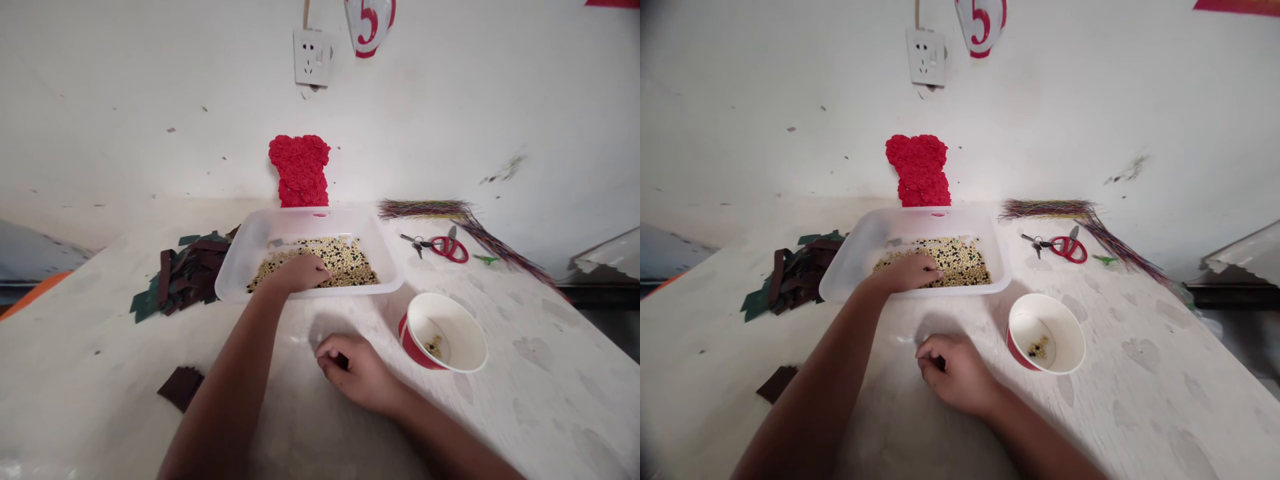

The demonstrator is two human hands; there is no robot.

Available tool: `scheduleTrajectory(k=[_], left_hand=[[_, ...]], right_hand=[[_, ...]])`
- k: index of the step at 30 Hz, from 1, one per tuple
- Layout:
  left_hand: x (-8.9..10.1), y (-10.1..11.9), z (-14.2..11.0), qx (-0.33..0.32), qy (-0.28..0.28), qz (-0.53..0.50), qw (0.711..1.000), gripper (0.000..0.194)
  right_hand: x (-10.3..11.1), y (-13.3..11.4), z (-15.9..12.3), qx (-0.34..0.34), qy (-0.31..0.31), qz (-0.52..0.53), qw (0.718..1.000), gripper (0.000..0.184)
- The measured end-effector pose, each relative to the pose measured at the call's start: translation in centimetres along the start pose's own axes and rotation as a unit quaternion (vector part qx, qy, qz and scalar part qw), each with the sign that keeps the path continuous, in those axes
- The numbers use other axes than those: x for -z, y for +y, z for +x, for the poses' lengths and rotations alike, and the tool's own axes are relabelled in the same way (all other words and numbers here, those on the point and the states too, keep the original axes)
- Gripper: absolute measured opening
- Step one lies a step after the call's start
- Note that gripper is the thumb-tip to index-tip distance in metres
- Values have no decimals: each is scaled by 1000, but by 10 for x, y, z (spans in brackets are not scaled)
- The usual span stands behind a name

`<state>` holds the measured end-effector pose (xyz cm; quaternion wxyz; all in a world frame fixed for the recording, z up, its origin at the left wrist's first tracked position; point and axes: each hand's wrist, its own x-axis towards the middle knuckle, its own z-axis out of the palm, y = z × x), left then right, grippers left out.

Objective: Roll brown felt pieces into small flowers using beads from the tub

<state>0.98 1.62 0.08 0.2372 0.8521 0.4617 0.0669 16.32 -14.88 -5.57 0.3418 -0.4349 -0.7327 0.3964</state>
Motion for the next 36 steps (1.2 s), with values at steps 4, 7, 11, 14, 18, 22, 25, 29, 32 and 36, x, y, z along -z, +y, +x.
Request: scheduleTrajectory(k=[4,7,11,14,18,22,25,29,32,36], left_hand=[[-2,0,0,-2,-12,-2,1000,36],[-2,-1,1,2,-14,-4,1000,37],[-2,-1,1,13,-10,-4,1000,34],[-1,1,0,23,6,4,1000,34],[3,8,-3,42,32,18,998,35],[5,10,-4,56,39,24,997,35],[3,7,-3,55,28,25,998,36],[2,5,-2,53,8,20,998,35],[2,5,-2,57,5,21,998,35],[3,7,-3,60,7,25,998,35]], right_hand=[[1,-3,-1,7,-5,-14,1000,12],[1,-2,-1,4,-6,-14,1000,13],[1,-1,0,0,-8,-12,1000,13],[1,-1,0,0,-9,-10,1000,13],[1,-1,0,-3,-13,-6,1000,14],[0,1,-1,-1,-8,-5,1000,13],[0,2,-1,-5,-9,0,1000,12],[0,2,0,-12,-9,8,1000,12],[0,2,0,-14,-8,14,1000,13],[0,2,0,-11,-5,19,1000,13]])
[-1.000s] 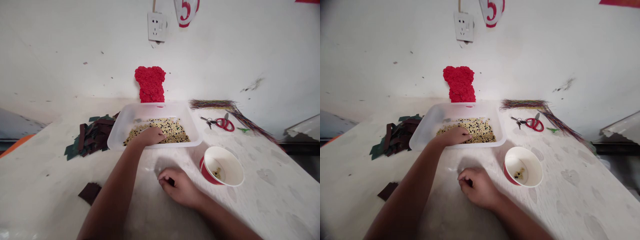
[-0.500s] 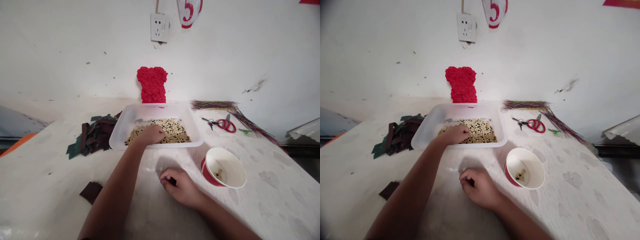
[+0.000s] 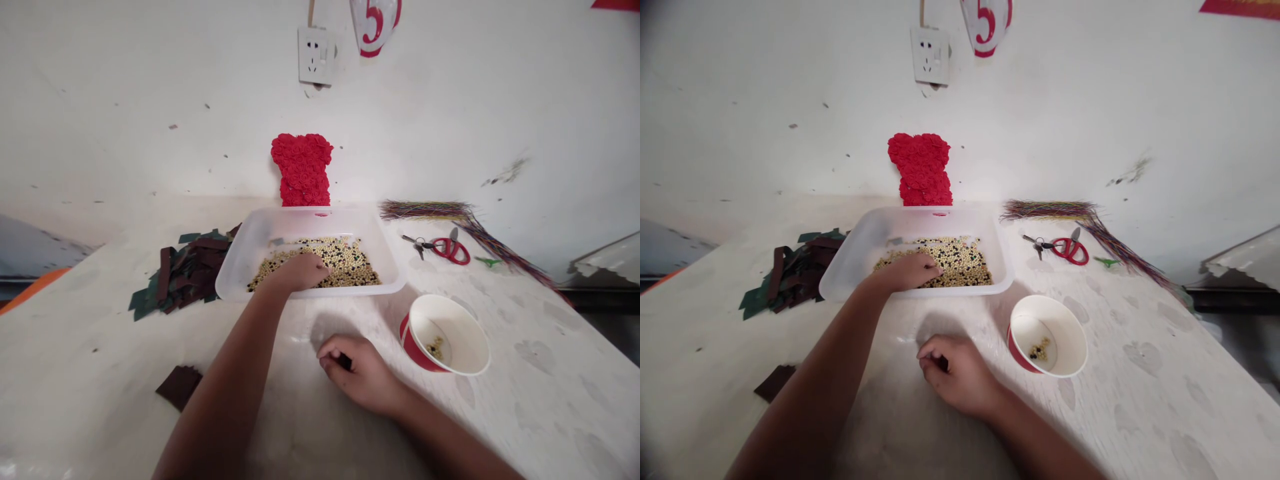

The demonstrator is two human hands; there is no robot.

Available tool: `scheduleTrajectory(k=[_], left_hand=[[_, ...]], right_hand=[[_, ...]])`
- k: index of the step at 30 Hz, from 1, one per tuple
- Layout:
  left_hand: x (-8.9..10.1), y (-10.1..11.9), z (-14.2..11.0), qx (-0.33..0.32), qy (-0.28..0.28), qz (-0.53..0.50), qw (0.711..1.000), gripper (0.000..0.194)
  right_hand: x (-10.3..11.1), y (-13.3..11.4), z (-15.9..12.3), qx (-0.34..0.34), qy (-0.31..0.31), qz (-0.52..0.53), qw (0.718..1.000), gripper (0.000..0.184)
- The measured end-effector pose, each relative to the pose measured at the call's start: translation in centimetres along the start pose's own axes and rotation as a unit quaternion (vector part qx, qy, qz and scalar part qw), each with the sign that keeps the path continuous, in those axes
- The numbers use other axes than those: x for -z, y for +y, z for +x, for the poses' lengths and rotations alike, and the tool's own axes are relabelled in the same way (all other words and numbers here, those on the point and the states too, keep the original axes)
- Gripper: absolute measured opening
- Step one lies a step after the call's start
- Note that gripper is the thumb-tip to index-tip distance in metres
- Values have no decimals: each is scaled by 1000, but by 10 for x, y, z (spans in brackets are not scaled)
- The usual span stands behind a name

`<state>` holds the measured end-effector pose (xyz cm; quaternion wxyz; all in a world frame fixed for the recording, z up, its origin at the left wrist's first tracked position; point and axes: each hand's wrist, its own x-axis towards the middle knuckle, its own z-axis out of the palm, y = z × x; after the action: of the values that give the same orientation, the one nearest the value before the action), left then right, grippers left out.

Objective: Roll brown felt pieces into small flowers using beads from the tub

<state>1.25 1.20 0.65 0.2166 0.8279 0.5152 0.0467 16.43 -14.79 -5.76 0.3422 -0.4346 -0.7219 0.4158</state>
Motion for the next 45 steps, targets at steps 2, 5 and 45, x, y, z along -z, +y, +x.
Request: scheduleTrajectory(k=[2,5,45], left_hand=[[0,0,0,0,-1,0,1000,35],[1,1,-1,1,-1,0,1000,35],[0,2,-1,13,4,-33,999,28]], right_hand=[[0,0,0,-2,2,2,1000,13],[1,0,1,-2,2,8,1000,13],[2,0,2,-11,-1,27,1000,14]])
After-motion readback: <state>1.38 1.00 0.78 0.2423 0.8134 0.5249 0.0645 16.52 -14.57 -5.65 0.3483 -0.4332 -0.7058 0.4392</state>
